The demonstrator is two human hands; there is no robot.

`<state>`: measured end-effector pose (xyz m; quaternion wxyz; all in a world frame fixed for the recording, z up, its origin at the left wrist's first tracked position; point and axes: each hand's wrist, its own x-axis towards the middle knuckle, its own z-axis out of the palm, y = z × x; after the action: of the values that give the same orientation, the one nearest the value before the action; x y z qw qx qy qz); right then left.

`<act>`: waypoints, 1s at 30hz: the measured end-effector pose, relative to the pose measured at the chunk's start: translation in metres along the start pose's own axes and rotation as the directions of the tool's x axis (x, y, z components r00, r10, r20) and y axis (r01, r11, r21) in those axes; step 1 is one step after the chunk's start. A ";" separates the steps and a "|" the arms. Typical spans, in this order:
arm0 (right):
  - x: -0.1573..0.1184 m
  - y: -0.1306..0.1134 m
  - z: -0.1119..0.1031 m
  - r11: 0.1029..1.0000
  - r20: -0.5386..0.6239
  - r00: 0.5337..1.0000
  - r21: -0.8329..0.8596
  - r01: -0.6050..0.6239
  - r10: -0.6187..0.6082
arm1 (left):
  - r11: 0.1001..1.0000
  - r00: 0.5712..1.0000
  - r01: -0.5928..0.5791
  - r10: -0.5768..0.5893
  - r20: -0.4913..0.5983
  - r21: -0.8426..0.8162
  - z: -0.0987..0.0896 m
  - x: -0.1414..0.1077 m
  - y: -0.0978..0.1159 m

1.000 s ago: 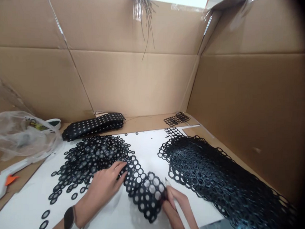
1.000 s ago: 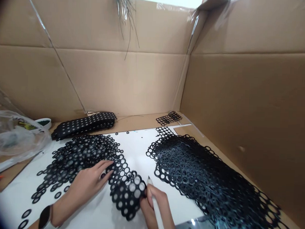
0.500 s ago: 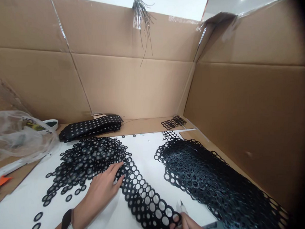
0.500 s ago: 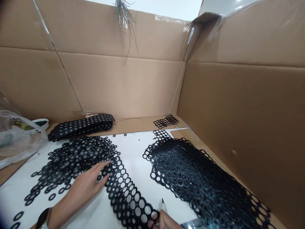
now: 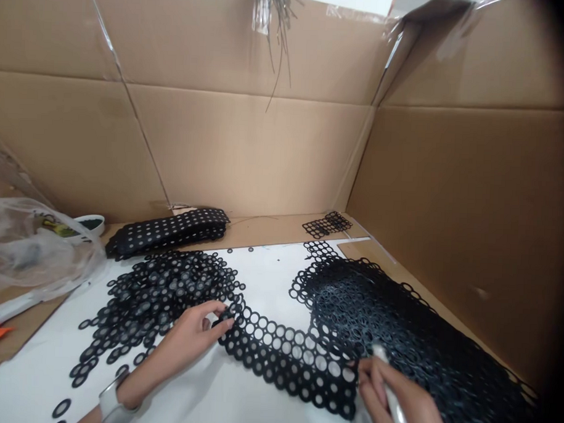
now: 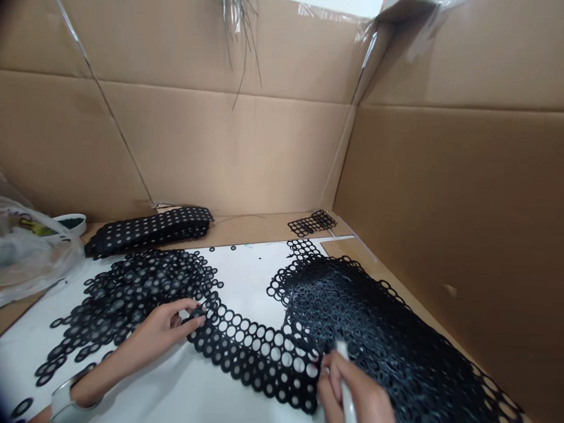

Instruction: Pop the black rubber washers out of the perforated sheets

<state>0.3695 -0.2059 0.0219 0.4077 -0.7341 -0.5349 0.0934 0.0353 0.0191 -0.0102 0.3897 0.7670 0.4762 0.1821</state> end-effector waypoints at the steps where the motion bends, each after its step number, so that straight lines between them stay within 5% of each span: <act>1: 0.012 -0.003 -0.009 0.998 -0.010 0.999 -0.045 0.047 -0.048 | 0.999 1.000 0.016 -0.015 0.024 -0.048 0.000 0.000 -0.001; 5: 0.057 -0.031 -0.010 0.976 0.048 0.981 -0.104 0.190 -0.185 | 0.970 0.997 0.041 -0.023 0.078 -0.238 -0.003 -0.002 -0.003; 11: 0.110 -0.072 0.082 0.946 0.371 0.874 0.199 0.256 -0.314 | 0.938 0.991 0.088 -0.048 0.125 -0.334 -0.009 -0.006 -0.010; 15: 0.140 -0.076 0.130 0.869 0.665 0.703 0.475 -0.137 -0.253 | 0.917 0.994 0.076 -0.040 0.100 -0.392 -0.008 -0.008 -0.016; 18: 0.144 -0.072 0.148 0.750 0.753 0.612 0.545 -0.374 -0.242 | 0.909 0.996 0.084 -0.065 0.062 -0.408 -0.007 -0.008 -0.016; 22: 0.128 -0.071 0.159 0.711 0.751 0.612 0.569 -0.414 -0.245 | 0.922 0.998 0.047 -0.062 -0.027 -0.384 -0.003 -0.010 -0.013; 26: 0.115 -0.075 0.159 0.719 0.693 0.666 0.608 -0.336 -0.275 | 0.988 0.981 -0.015 -0.016 -0.195 -0.154 0.002 -0.018 -0.014; 30: 0.113 -0.077 0.154 0.765 0.652 0.700 0.599 -0.239 -0.292 | 0.976 0.933 -0.207 0.220 -0.284 0.074 0.005 -0.025 -0.017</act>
<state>0.2733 -0.0245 0.0091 0.3948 -0.4441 -0.5949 0.5413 0.0167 -0.0009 -0.0247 0.2767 0.7872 0.4460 0.3236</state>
